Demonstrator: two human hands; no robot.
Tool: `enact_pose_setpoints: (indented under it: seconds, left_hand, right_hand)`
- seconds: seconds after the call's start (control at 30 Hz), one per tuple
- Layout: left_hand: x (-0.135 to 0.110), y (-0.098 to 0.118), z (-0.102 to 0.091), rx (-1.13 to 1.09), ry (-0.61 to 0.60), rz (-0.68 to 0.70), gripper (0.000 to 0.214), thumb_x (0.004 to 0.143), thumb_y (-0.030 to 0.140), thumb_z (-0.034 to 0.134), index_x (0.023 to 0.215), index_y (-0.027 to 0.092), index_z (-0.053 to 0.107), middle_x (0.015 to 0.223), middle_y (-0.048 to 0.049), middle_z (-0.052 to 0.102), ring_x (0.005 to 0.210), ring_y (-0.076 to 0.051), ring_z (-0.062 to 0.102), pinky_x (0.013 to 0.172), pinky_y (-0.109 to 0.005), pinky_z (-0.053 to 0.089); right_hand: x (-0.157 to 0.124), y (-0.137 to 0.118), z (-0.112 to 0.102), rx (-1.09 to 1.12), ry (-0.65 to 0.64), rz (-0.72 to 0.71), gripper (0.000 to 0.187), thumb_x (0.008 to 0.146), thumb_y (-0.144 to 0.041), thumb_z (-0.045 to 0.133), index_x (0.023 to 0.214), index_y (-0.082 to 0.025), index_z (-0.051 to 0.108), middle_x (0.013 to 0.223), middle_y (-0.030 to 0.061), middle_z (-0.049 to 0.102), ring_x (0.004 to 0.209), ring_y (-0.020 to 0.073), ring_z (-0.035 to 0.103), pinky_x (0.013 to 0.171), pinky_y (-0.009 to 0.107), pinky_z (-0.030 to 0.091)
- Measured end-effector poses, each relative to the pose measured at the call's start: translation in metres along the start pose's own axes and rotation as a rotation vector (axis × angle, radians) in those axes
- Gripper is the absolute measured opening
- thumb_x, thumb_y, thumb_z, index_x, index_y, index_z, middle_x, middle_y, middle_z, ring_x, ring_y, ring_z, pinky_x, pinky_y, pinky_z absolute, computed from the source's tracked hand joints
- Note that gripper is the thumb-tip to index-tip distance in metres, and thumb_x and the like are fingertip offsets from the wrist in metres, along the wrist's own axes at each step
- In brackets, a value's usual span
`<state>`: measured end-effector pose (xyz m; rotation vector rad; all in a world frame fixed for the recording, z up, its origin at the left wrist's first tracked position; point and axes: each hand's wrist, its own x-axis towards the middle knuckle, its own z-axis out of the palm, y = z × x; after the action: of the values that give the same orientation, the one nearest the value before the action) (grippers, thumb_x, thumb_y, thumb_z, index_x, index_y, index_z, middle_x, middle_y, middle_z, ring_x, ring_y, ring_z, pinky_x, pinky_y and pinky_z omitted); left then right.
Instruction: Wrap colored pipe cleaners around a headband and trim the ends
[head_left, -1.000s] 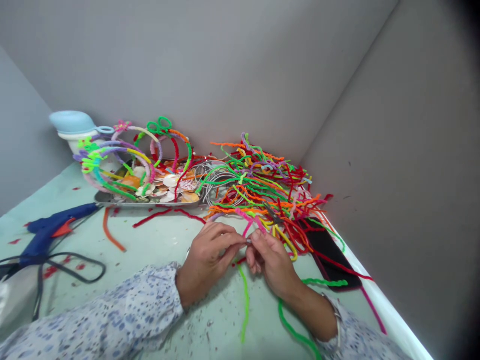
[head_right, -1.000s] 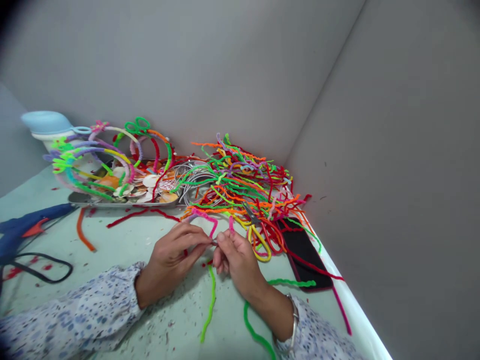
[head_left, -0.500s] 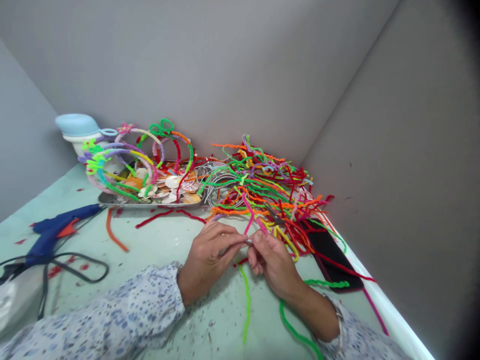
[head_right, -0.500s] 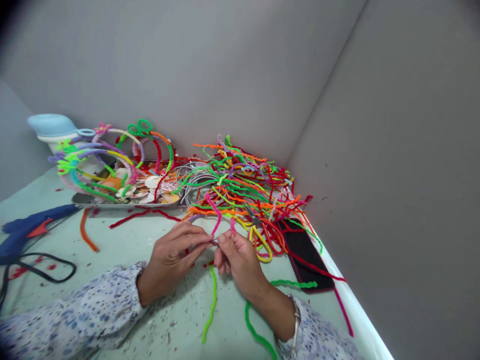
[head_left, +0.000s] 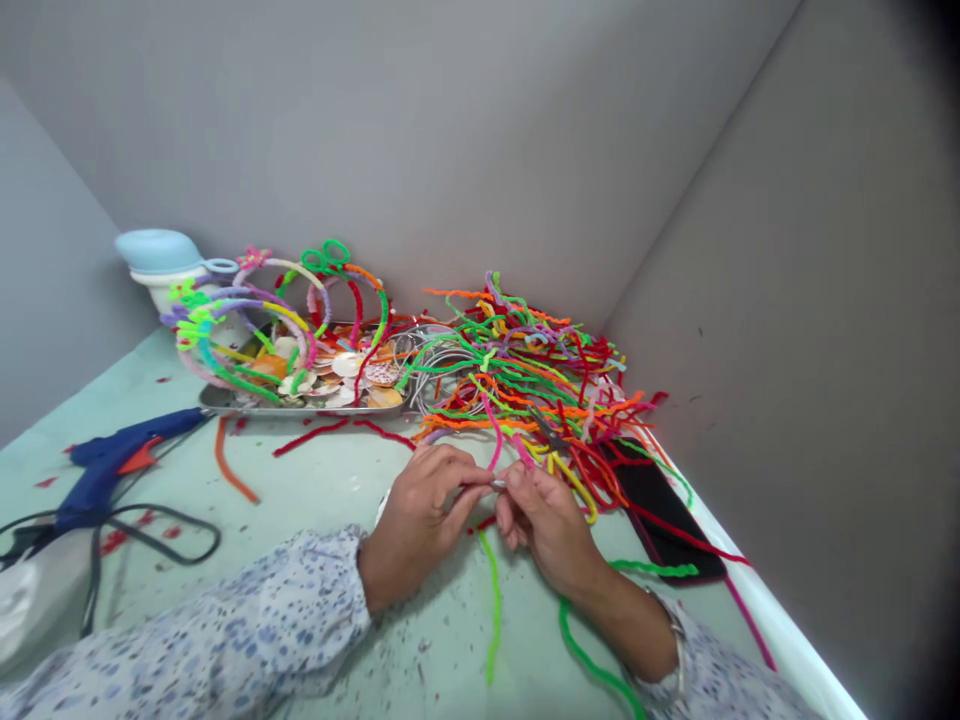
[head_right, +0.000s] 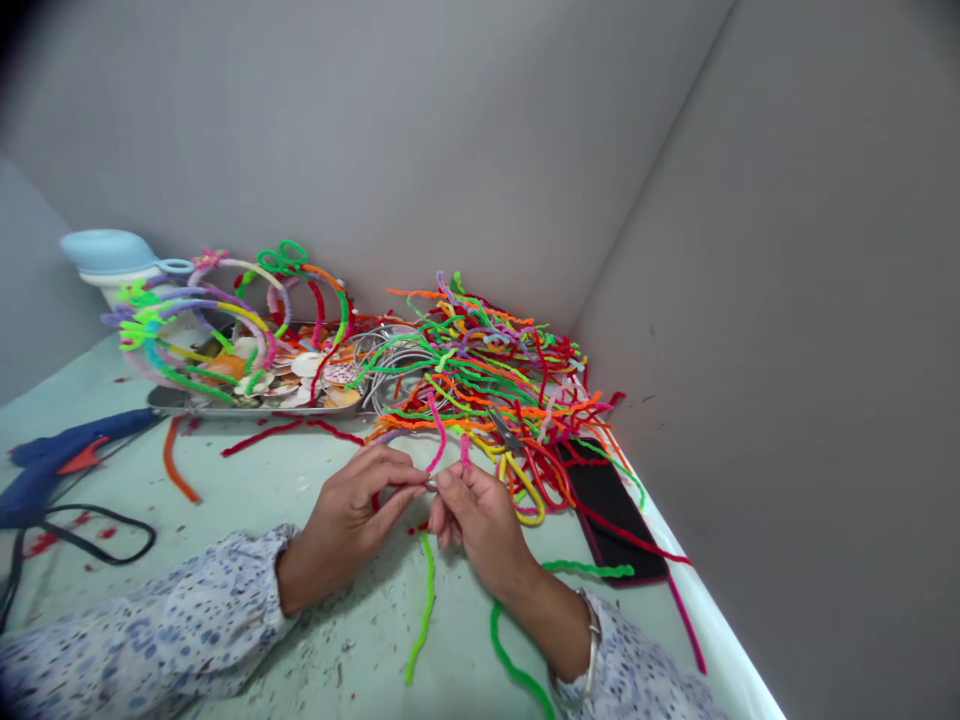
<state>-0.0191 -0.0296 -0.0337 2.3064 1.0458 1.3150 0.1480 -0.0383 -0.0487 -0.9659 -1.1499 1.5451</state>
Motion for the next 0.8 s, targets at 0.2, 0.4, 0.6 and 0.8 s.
enact_pose_setpoints:
  seconds: [0.2, 0.4, 0.6, 0.8]
  left_hand:
    - [-0.0011, 0.0011, 0.0, -0.005, -0.017, -0.028, 0.011, 0.087, 0.015, 0.059, 0.096, 0.019, 0.064, 0.088, -0.0039, 0.065, 0.086, -0.017, 0.059, 0.08, -0.033, 0.046]
    - [-0.0003, -0.0005, -0.0006, -0.002, 0.022, -0.001, 0.012, 0.085, 0.017, 0.063, 0.097, 0.02, 0.067, 0.086, -0.0033, 0.067, 0.083, -0.016, 0.061, 0.082, -0.033, 0.047]
    - [0.0001, 0.0, -0.0007, 0.008, 0.044, -0.003, 0.012, 0.084, 0.019, 0.064, 0.096, 0.02, 0.069, 0.086, -0.0036, 0.069, 0.083, -0.016, 0.063, 0.083, -0.034, 0.048]
    - [0.0005, 0.0008, 0.0003, 0.013, 0.027, -0.033, 0.01, 0.087, 0.021, 0.062, 0.093, 0.019, 0.068, 0.083, -0.0035, 0.068, 0.08, -0.016, 0.063, 0.081, -0.033, 0.048]
  right_hand:
    - [0.0005, 0.002, -0.001, 0.019, -0.004, 0.004, 0.037, 0.088, -0.051, 0.055, 0.072, -0.017, 0.052, 0.051, -0.0051, 0.057, 0.04, 0.0046, 0.046, 0.042, 0.015, 0.035]
    - [0.0001, -0.0011, 0.0008, -0.02, 0.006, -0.01, 0.04, 0.087, -0.052, 0.056, 0.068, -0.017, 0.052, 0.049, -0.005, 0.056, 0.039, 0.0046, 0.045, 0.041, 0.016, 0.035]
    - [-0.0005, -0.0029, 0.0013, -0.052, 0.018, -0.016, 0.04, 0.087, -0.052, 0.055, 0.067, -0.017, 0.053, 0.048, -0.0042, 0.055, 0.039, 0.0058, 0.045, 0.041, 0.017, 0.035]
    - [0.0, -0.004, 0.0017, -0.076, 0.029, -0.014, 0.041, 0.087, -0.053, 0.055, 0.066, -0.018, 0.052, 0.048, -0.0043, 0.055, 0.039, 0.0059, 0.045, 0.041, 0.017, 0.035]
